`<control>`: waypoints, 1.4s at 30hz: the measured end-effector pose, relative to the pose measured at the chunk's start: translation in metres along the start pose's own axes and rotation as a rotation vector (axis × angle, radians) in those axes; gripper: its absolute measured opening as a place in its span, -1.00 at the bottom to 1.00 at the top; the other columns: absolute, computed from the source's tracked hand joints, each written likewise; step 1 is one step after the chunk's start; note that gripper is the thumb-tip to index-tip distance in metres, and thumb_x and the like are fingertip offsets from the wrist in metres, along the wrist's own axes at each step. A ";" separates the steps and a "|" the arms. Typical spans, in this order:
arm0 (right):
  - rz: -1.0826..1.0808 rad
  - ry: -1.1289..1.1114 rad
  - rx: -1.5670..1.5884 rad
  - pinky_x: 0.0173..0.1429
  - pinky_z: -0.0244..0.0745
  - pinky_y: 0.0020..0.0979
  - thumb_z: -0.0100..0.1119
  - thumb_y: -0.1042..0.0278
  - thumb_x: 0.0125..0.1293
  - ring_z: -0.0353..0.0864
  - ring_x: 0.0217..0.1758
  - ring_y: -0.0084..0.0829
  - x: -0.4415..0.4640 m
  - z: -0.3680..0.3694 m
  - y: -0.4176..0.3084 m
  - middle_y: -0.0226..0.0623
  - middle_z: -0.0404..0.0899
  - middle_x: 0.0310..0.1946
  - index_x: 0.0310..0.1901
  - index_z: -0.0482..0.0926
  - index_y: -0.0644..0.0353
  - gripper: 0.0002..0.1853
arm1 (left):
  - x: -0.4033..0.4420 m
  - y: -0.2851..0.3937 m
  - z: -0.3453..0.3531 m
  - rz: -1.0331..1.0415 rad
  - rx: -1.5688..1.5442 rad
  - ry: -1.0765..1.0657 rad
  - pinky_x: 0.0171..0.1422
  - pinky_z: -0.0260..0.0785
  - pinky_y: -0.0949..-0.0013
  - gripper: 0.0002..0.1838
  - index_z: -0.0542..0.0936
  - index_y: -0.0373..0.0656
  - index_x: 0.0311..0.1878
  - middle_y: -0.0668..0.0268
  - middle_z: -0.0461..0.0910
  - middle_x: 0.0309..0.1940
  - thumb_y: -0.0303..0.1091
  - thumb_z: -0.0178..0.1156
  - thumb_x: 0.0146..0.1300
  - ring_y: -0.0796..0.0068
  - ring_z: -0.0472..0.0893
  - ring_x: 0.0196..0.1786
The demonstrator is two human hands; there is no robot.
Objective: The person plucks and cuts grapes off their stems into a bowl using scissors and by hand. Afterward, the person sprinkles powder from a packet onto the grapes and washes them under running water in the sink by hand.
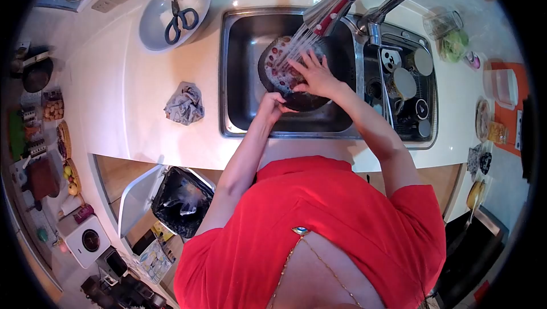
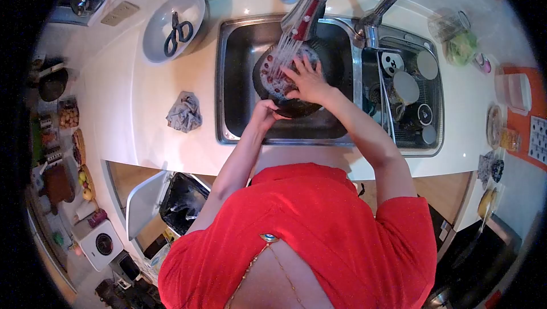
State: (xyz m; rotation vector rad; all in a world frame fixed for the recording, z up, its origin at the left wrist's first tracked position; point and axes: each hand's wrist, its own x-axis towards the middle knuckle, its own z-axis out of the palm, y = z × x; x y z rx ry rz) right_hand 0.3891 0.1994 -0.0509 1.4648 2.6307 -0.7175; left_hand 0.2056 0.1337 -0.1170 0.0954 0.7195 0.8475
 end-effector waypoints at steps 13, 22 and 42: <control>-0.279 0.189 -0.001 0.42 -0.21 0.05 0.08 -0.20 0.13 -0.11 0.42 0.07 0.018 0.037 0.023 -0.14 0.01 0.37 0.31 0.19 -0.14 -0.28 | -0.055 0.050 0.032 -0.024 0.310 0.223 -0.33 0.51 0.26 -0.41 0.43 -0.25 -0.06 0.18 0.53 -0.26 -0.63 -0.04 -0.36 0.23 0.57 -0.34; -0.593 0.167 -0.006 0.45 -0.19 -0.06 0.09 -0.13 0.13 -0.05 0.43 -0.07 0.013 0.015 0.058 -0.14 -0.01 0.38 0.31 0.17 -0.01 -0.26 | -0.007 0.060 -0.007 -0.287 0.459 0.164 -0.52 0.47 0.28 -0.58 0.49 -0.33 -0.27 0.22 0.54 -0.46 -0.56 -0.02 -0.37 0.29 0.55 -0.50; -0.536 0.246 0.127 0.43 -0.13 -0.08 0.02 -0.12 0.21 -0.02 0.42 -0.12 0.030 0.022 0.021 -0.15 0.07 0.35 0.27 0.25 0.03 -0.35 | -0.054 0.129 0.016 -0.047 0.628 0.174 -0.43 0.55 0.18 -0.24 0.32 -0.27 0.13 0.18 0.52 -0.25 -0.58 -0.05 -0.39 0.23 0.59 -0.31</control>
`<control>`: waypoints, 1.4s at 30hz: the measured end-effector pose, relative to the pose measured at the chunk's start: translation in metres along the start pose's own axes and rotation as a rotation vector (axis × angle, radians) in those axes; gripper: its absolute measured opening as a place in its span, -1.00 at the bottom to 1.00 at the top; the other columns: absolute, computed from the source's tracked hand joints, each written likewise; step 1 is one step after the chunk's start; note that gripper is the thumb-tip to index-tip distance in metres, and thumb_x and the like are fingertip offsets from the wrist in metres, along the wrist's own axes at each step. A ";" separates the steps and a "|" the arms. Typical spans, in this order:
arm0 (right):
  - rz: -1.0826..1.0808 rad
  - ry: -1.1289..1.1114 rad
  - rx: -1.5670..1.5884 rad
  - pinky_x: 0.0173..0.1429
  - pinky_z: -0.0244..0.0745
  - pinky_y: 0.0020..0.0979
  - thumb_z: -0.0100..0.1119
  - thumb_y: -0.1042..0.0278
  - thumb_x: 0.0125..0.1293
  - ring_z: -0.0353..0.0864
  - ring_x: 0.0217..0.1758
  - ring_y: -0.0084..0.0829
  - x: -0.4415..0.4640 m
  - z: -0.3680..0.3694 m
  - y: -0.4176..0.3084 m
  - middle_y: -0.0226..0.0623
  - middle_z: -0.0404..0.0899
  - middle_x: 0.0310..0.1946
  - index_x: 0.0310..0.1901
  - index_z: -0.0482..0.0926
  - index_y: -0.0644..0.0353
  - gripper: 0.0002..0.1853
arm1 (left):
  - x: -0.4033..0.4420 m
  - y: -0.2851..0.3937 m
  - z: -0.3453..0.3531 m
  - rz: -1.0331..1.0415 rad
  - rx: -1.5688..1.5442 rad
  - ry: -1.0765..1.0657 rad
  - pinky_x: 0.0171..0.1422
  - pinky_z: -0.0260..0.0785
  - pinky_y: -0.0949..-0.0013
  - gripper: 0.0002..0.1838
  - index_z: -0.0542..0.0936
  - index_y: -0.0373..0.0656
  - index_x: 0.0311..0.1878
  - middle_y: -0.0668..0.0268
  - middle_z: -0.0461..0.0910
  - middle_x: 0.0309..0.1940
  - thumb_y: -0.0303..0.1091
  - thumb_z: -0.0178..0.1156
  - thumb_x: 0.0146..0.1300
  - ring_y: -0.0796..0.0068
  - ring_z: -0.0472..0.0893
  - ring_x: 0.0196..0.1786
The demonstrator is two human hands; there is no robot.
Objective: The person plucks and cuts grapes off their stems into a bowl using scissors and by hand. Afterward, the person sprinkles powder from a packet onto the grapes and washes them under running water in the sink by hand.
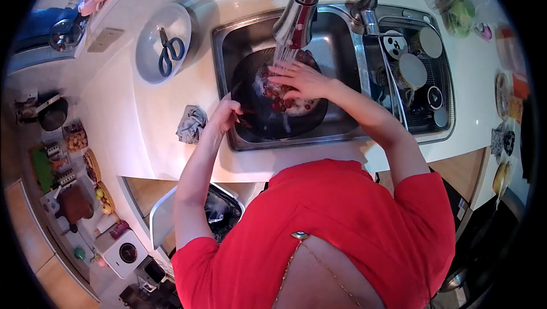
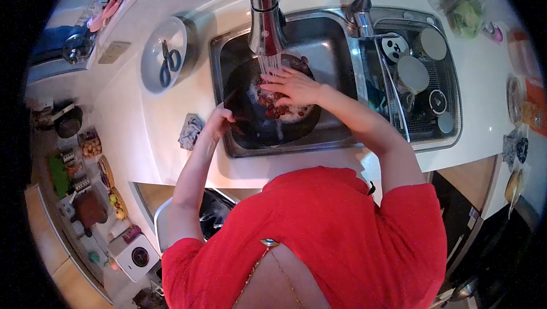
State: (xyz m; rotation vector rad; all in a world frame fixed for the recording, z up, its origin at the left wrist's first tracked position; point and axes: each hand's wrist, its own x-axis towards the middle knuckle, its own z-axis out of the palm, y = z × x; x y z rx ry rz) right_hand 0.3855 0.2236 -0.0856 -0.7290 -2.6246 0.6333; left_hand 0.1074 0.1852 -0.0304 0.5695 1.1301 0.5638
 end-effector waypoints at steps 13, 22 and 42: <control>0.816 1.031 0.818 0.16 0.26 -0.49 -0.07 0.19 0.39 0.42 0.03 -0.55 -0.030 0.000 0.069 -0.36 0.51 -0.01 0.14 0.40 0.22 -0.61 | -0.001 0.007 0.017 -0.015 -0.031 0.027 -0.51 0.49 0.32 -0.21 0.31 -0.28 0.16 0.12 0.52 -0.26 -0.60 -0.07 -0.40 0.25 0.58 -0.34; 0.559 0.686 0.496 0.32 0.17 -0.33 0.10 0.32 0.24 0.28 0.30 -0.18 -0.027 0.004 0.021 -0.10 0.33 0.20 0.04 0.48 0.27 -0.65 | -0.013 0.023 0.014 -0.057 -0.024 0.091 -0.50 0.47 0.38 -0.12 0.25 -0.20 0.26 0.18 0.50 -0.34 -0.60 -0.08 -0.40 0.34 0.54 -0.41; 0.558 0.414 -0.030 0.43 -0.12 -0.14 0.13 0.14 0.20 -0.14 0.45 -0.02 -0.060 0.030 0.007 -0.02 -0.06 0.37 0.27 0.19 0.24 -0.34 | 0.024 -0.005 0.069 0.061 0.048 0.097 -0.70 0.37 0.43 -0.16 0.28 -0.14 0.23 0.20 0.52 -0.35 -0.67 -0.07 -0.37 0.42 0.50 -0.62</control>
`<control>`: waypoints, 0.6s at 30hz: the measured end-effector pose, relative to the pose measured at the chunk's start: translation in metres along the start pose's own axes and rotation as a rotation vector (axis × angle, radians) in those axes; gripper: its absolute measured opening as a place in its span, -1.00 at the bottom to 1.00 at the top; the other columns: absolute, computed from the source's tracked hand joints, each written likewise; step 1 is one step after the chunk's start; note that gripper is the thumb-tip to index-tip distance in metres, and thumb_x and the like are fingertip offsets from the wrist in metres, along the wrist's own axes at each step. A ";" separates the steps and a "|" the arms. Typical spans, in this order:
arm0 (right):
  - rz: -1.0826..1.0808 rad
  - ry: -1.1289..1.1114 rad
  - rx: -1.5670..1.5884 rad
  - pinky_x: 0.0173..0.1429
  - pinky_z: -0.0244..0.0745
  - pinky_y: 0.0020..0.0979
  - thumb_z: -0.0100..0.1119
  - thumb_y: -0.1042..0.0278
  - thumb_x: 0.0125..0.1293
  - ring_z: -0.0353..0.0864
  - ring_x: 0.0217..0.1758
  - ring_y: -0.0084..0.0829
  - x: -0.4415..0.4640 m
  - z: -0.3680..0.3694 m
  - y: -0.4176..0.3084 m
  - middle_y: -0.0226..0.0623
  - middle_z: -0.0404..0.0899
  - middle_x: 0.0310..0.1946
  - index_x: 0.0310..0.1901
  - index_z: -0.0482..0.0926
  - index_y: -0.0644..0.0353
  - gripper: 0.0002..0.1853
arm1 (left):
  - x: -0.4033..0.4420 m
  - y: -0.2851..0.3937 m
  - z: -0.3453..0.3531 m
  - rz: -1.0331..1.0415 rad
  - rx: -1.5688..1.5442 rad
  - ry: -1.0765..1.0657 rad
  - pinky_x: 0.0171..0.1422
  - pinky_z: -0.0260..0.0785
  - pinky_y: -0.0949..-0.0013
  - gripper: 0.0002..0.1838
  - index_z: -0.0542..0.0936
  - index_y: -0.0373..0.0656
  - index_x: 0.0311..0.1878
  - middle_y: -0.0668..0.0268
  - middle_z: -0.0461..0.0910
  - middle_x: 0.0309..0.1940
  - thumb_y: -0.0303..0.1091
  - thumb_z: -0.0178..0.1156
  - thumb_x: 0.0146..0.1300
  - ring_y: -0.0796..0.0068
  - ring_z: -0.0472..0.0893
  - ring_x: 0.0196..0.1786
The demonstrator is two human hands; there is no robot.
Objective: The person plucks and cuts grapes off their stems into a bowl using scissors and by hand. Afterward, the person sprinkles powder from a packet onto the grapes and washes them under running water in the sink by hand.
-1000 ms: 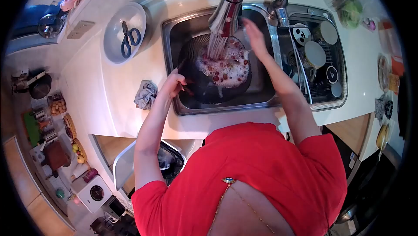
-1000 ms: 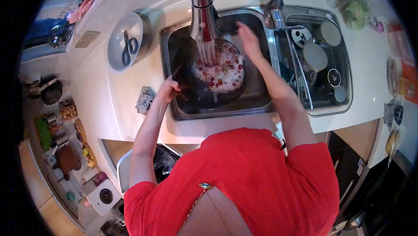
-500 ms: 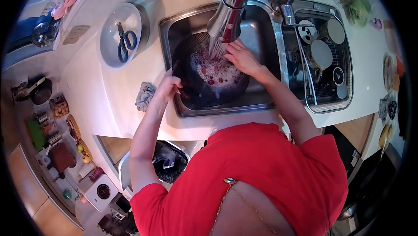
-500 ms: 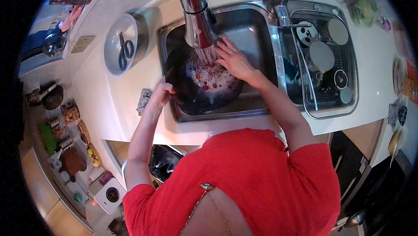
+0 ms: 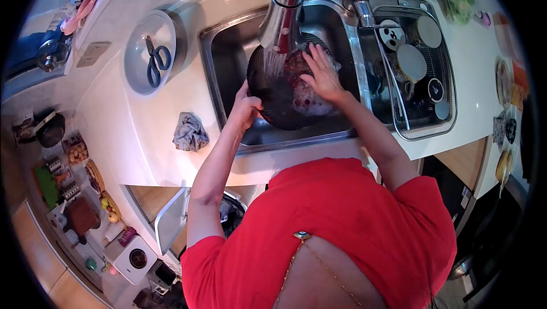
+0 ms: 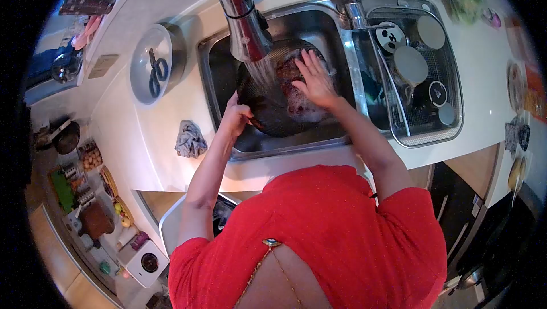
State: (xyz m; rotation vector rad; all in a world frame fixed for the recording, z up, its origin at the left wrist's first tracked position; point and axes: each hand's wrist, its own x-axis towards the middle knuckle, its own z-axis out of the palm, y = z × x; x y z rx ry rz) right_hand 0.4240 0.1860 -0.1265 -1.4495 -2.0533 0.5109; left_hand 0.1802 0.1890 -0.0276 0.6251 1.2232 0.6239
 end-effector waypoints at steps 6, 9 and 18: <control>0.010 0.067 0.184 0.41 -0.07 -0.13 0.04 0.21 0.28 -0.05 0.42 0.02 0.001 0.025 -0.014 0.02 0.05 0.33 0.21 0.25 0.30 -0.47 | -0.028 0.027 0.011 -0.010 0.076 0.081 -0.65 0.37 0.45 -0.13 0.25 -0.11 0.28 0.20 0.50 -0.19 -0.66 -0.08 -0.34 0.41 0.49 -0.55; 0.026 0.096 0.276 0.41 -0.06 -0.14 -0.01 0.28 0.30 -0.03 0.41 0.01 0.009 0.038 -0.017 0.00 0.08 0.32 0.20 0.26 0.31 -0.52 | -0.034 0.036 0.014 0.005 0.131 0.128 -0.65 0.38 0.44 -0.09 0.19 -0.04 0.32 0.18 0.46 -0.10 -0.67 -0.09 -0.32 0.37 0.49 -0.51; 0.087 0.309 0.461 0.36 0.08 -0.19 -0.06 0.44 0.29 0.14 0.34 -0.03 0.034 0.042 -0.027 -0.10 0.23 0.26 0.19 0.29 0.23 -0.59 | -0.041 0.051 0.020 0.116 0.230 0.149 -0.68 0.41 0.46 -0.02 0.06 0.06 0.39 0.20 0.41 0.01 -0.71 -0.09 -0.28 0.40 0.51 -0.42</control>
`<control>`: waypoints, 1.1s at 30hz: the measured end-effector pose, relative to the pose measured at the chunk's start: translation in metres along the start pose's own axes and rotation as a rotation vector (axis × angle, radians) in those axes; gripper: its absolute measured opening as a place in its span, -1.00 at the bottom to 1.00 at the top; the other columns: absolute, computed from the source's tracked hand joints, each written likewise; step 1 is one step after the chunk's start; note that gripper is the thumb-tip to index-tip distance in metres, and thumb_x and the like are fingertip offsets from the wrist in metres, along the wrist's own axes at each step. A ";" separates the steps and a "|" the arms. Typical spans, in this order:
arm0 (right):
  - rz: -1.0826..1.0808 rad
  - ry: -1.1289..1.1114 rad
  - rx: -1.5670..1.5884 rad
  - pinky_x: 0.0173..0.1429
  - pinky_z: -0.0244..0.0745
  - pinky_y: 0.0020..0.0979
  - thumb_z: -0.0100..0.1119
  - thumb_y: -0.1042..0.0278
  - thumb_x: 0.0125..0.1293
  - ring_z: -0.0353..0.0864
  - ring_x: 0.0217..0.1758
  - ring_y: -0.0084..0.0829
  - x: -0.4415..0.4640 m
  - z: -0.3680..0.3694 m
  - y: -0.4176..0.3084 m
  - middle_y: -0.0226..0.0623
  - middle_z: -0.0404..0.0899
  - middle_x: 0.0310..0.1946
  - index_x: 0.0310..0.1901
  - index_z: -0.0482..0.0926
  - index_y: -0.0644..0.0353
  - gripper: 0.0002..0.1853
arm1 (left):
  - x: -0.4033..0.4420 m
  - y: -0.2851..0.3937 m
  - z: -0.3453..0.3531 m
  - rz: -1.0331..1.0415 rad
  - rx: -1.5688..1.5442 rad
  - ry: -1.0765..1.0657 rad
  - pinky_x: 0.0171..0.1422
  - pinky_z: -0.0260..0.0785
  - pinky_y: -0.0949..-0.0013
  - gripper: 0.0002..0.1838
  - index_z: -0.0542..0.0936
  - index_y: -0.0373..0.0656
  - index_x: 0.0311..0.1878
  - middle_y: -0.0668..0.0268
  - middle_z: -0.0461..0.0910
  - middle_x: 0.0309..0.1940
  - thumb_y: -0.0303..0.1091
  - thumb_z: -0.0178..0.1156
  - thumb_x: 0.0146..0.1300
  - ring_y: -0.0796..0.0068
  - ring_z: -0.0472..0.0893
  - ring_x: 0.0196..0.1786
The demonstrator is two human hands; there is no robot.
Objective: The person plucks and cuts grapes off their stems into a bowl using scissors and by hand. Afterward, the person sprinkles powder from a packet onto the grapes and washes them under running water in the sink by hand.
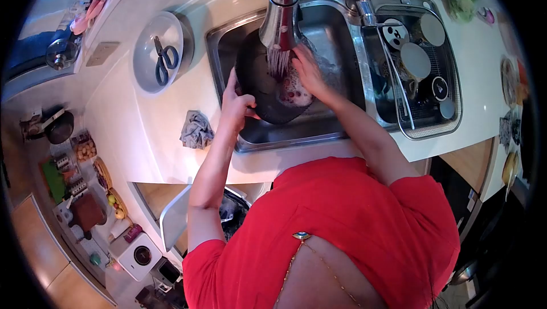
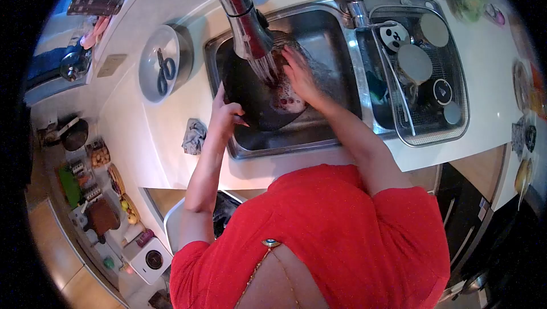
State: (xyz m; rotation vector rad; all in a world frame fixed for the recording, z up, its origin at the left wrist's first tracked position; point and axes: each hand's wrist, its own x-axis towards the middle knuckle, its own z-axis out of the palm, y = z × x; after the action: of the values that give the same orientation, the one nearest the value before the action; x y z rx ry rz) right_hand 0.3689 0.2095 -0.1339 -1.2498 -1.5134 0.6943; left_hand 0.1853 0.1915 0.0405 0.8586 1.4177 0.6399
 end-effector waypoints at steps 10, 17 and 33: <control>0.007 0.078 0.051 0.31 0.16 -0.21 -0.04 0.52 0.26 0.26 0.27 -0.05 0.017 0.020 0.005 -0.10 0.34 0.17 0.10 0.38 0.25 -0.65 | 0.006 0.009 0.005 0.109 -0.002 0.075 -0.67 0.42 0.44 -0.06 0.09 -0.01 0.37 0.23 0.47 -0.14 -0.68 -0.07 -0.27 0.46 0.47 -0.53; 0.055 0.103 0.010 0.30 0.19 -0.24 -0.03 0.46 0.29 0.29 0.26 -0.11 0.055 0.002 0.002 -0.12 0.36 0.17 0.06 0.42 0.25 -0.70 | 0.032 0.028 0.015 0.136 -0.042 0.063 -0.73 0.40 0.39 -0.07 0.06 -0.03 0.37 0.18 0.45 -0.13 -0.66 -0.03 -0.24 0.34 0.52 -0.48; 0.384 0.044 0.324 0.18 0.27 -0.37 -0.14 0.32 0.39 0.43 0.12 -0.19 -0.008 0.032 -0.006 -0.07 0.47 0.01 0.06 0.41 0.29 -0.69 | 0.003 0.029 0.003 -0.087 0.034 0.063 -0.71 0.44 0.29 -0.16 0.11 0.02 0.29 0.22 0.41 -0.09 -0.65 0.01 -0.20 0.27 0.52 -0.38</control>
State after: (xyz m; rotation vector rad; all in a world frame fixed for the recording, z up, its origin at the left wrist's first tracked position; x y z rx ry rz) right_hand 0.3361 0.2057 -0.1413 -1.3027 -1.0784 1.1071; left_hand 0.1922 0.2103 0.0625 0.8042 1.5179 0.5822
